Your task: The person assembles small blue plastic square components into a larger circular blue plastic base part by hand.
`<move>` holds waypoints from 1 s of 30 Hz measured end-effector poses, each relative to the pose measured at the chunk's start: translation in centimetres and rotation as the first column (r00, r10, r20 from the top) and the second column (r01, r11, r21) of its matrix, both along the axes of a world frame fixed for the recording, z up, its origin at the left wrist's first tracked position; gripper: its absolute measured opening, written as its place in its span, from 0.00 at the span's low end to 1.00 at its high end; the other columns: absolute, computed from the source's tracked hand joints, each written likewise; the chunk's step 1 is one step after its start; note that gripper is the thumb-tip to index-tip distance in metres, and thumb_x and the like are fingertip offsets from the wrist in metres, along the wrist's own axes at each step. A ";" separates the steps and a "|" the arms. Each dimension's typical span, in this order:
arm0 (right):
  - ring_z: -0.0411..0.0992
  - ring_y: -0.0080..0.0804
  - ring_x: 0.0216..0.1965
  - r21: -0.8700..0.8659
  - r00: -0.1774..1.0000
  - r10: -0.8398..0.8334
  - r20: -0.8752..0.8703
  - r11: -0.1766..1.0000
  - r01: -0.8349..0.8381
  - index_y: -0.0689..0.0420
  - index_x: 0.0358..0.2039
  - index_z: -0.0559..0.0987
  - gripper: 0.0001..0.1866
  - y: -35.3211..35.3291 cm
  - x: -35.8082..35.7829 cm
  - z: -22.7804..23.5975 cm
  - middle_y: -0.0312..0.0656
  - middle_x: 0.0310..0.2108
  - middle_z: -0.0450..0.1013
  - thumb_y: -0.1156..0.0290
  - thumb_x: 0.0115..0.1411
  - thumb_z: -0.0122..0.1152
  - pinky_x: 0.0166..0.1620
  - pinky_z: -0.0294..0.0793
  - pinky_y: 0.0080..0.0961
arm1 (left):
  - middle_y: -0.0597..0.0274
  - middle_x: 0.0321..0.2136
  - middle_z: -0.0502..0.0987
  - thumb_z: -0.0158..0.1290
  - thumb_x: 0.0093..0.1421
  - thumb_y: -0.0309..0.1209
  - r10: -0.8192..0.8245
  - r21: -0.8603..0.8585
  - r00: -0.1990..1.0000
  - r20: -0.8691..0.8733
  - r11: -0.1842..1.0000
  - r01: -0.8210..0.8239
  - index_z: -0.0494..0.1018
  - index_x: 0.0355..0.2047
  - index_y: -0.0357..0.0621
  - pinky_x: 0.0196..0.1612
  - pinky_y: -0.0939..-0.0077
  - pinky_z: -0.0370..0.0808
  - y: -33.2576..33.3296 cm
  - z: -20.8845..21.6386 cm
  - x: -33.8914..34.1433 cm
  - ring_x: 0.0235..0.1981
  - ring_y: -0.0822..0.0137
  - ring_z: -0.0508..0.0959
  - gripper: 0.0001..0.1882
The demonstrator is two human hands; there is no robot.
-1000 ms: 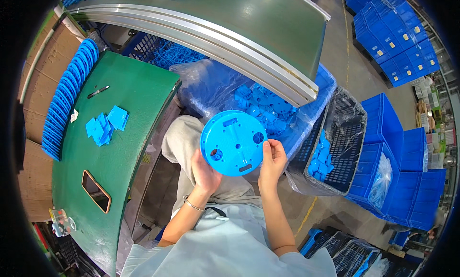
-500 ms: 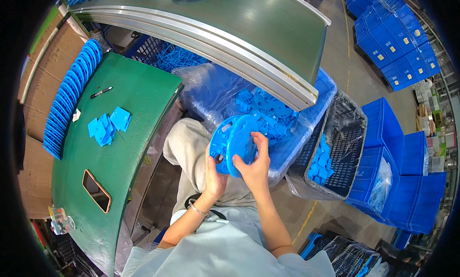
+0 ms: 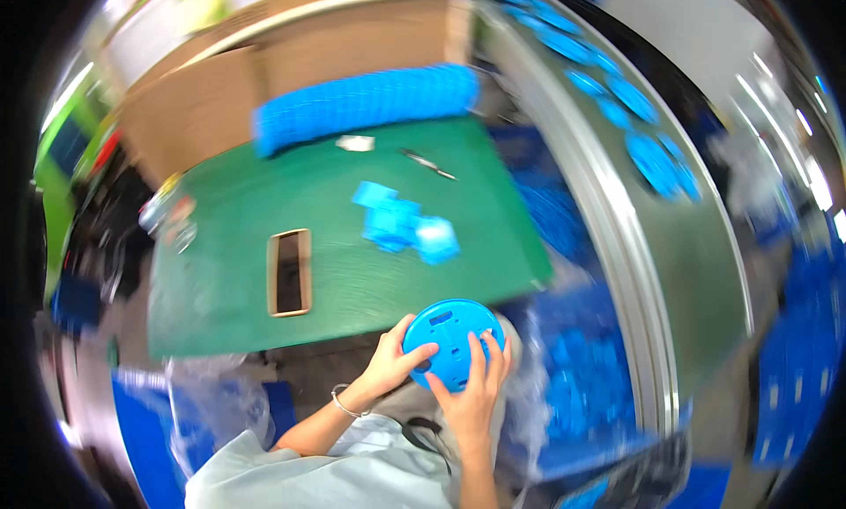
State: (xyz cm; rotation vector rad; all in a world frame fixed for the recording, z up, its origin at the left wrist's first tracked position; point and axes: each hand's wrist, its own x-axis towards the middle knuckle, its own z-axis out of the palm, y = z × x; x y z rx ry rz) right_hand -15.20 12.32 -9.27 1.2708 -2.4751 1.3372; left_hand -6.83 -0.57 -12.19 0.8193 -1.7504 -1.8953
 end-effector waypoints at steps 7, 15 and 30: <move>0.62 0.51 0.51 -0.163 0.923 0.381 0.060 0.916 -0.367 0.61 0.42 0.73 0.18 -11.5 3.0 -2.3 0.51 0.47 0.66 0.67 0.52 0.58 0.57 0.55 0.50 | 0.60 0.39 0.73 0.48 0.54 0.42 0.787 0.436 0.549 -0.281 0.615 -0.658 0.66 0.47 0.42 0.42 0.70 0.74 -18.1 0.2 14.8 0.39 0.66 0.74 0.23; 0.64 0.49 0.47 -0.150 0.987 0.134 0.089 0.981 -0.120 0.63 0.40 0.72 0.15 -14.5 -2.4 -5.8 0.51 0.42 0.67 0.68 0.56 0.54 0.51 0.62 0.40 | 0.56 0.37 0.72 0.48 0.58 0.34 0.914 0.146 0.084 -0.398 0.154 -0.977 0.60 0.46 0.46 0.26 0.70 0.75 -43.1 -0.5 16.8 0.30 0.63 0.76 0.17; 0.60 0.47 0.53 0.218 0.969 0.164 -0.187 0.968 -0.122 0.48 0.51 0.72 0.34 -14.4 -1.7 -7.8 0.47 0.48 0.62 0.40 0.49 0.57 0.56 0.42 0.73 | 0.54 0.52 0.67 0.49 0.56 0.25 0.729 -0.732 0.588 -0.350 0.179 -0.657 0.64 0.52 0.37 0.58 0.69 0.60 -54.7 -6.3 13.5 0.53 0.62 0.66 0.22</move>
